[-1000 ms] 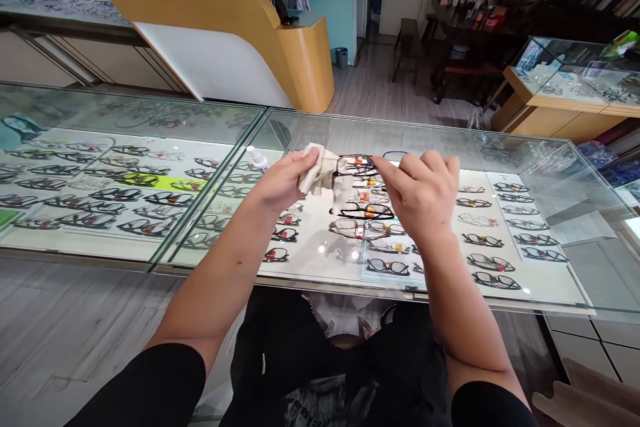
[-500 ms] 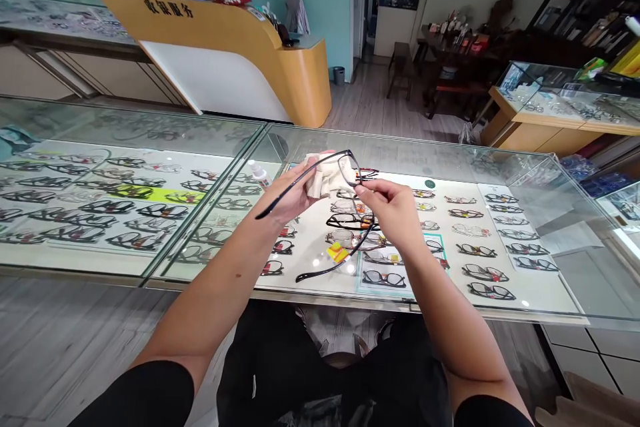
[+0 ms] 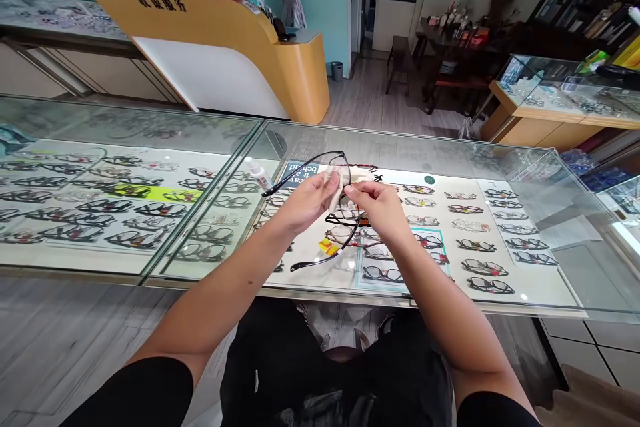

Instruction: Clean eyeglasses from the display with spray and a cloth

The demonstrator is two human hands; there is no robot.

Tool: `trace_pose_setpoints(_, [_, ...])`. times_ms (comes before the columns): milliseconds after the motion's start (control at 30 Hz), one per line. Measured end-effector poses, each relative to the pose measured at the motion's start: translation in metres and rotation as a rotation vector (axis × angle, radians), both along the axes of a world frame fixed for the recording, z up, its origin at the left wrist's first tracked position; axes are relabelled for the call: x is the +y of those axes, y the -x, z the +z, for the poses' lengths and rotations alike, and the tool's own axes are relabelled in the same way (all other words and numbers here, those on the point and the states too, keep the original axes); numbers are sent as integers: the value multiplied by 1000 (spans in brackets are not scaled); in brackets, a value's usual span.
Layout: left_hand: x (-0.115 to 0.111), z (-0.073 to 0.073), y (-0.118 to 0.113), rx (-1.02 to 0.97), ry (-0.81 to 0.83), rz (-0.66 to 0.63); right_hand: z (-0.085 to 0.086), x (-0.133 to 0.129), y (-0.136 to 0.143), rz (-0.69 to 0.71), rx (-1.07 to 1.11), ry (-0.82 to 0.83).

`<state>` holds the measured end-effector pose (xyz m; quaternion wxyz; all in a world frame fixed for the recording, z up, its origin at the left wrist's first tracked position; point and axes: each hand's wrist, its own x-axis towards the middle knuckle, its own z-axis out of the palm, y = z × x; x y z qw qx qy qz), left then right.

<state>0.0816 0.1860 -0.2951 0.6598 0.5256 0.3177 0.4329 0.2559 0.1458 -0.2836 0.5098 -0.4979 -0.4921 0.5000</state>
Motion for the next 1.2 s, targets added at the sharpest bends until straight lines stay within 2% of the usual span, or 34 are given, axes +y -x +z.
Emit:
trace_pose_setpoints(200, [-5,5,-3,-20,-41,-11,2,-2,1,38,-66,-8])
trace_pose_setpoints(400, [6,12,12,1,13,-110,3,-2,-3,40,-96,-1])
trace_pose_setpoints(533, [13,11,23,22,-5,-173,9,0,-10,126,-65,32])
trace_pose_setpoints(733, [19,7,28,76,-45,-145,12,2,-12,197,-19,109])
trace_pose_setpoints(967, [11,13,20,138,-9,-130,2,3,-13,214,-70,43])
trace_pose_setpoints(1067, [10,10,18,154,-17,-150,0,3,-13,208,-96,31])
trace_pose_setpoints(1200, [12,4,16,94,-71,-72,1,2,-14,220,-116,27])
